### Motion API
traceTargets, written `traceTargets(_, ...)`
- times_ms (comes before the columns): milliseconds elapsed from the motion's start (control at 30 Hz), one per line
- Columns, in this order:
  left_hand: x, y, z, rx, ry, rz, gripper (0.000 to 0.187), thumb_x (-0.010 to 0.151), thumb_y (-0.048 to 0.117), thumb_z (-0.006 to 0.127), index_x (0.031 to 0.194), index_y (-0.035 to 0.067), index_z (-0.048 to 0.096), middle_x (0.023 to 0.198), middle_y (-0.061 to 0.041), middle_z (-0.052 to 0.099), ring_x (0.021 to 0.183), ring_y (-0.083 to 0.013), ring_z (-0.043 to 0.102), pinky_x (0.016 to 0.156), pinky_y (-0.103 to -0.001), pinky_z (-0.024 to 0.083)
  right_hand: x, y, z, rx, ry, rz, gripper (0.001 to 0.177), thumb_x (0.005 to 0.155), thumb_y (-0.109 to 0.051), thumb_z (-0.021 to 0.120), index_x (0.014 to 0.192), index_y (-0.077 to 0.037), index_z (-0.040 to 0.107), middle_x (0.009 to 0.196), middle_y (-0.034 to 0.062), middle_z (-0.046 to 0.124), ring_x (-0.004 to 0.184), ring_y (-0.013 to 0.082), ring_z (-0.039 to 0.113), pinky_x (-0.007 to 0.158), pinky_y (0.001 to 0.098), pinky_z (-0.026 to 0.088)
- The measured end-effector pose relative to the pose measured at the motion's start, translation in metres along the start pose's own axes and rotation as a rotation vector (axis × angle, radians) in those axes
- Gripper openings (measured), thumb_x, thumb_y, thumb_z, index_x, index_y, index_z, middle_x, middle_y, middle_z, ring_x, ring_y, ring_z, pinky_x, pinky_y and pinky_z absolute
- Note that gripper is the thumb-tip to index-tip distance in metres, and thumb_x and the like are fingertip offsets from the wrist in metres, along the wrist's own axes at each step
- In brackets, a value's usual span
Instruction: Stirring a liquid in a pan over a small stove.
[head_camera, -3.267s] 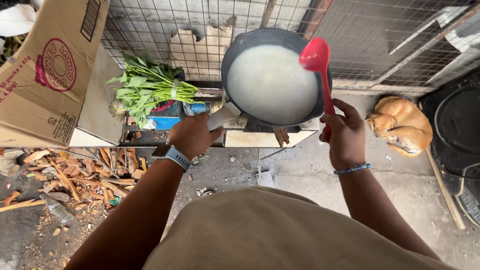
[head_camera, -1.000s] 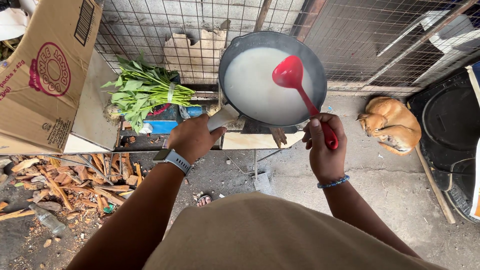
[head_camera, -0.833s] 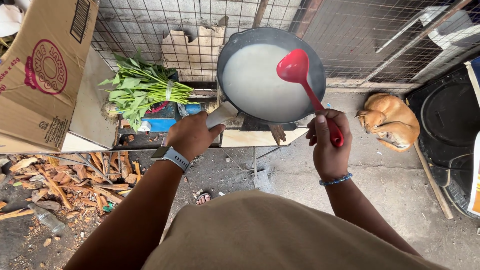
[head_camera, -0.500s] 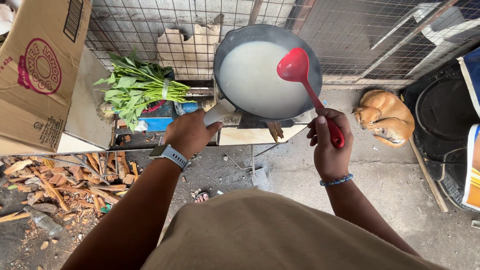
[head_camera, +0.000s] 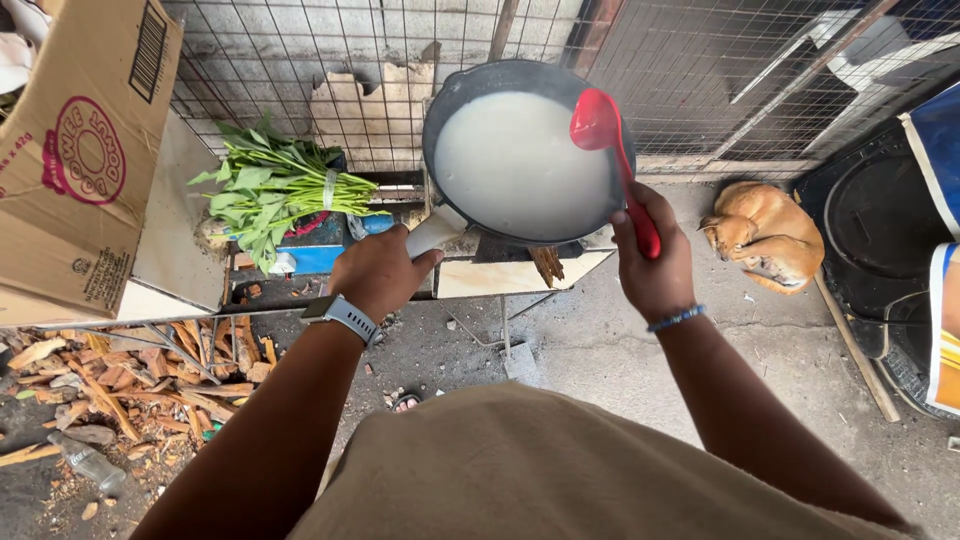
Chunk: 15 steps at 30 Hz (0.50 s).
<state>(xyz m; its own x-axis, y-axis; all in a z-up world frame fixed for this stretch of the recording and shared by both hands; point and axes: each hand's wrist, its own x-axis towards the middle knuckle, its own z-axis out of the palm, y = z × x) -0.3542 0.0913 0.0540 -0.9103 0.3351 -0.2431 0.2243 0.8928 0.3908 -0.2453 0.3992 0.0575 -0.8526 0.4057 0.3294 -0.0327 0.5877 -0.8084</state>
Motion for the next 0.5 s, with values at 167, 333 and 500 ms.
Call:
traceTargets(167,0.001,0.000,-0.001,-0.016,-0.006,-0.010,0.053,0.092,0.058,0.063,0.112,0.009,0.066,0.100,-0.015,0.076,0.094,-0.0333,0.075,0.084,-0.049,0.058,0.024,0.024,0.000,-0.180,-0.011,-0.208,0.037,0.105,-0.018,0.065,0.137,-0.002,0.058,0.115,0.0230,0.072,0.106,0.0308,0.073,0.091,0.0390,0.057)
traceTargets(333,0.002,-0.001,0.002,0.003,-0.003,-0.002,0.055,0.092,0.060,0.062,0.112,0.009,0.067,0.101,-0.015,0.075,0.095,-0.0337,0.074,0.083,-0.050,0.058,0.029,0.035,-0.007,-0.302,-0.090,-0.153,0.041,0.101,-0.020,0.066,0.138,-0.007,0.059,0.115,0.0230,0.072,0.108,0.0377,0.071,0.092,0.0422,0.056)
traceTargets(500,0.003,-0.003,0.003,-0.004,-0.010,-0.003,0.056,0.093,0.060,0.061,0.114,0.008,0.065,0.100,-0.015,0.075,0.093,-0.0333,0.074,0.083,-0.049,0.058,0.018,0.007,-0.023,-0.428,-0.157,-0.111,0.039,0.096,-0.022,0.070,0.131,-0.007,0.064,0.110,0.0214,0.072,0.097,0.0351,0.072,0.086,0.0413,0.057)
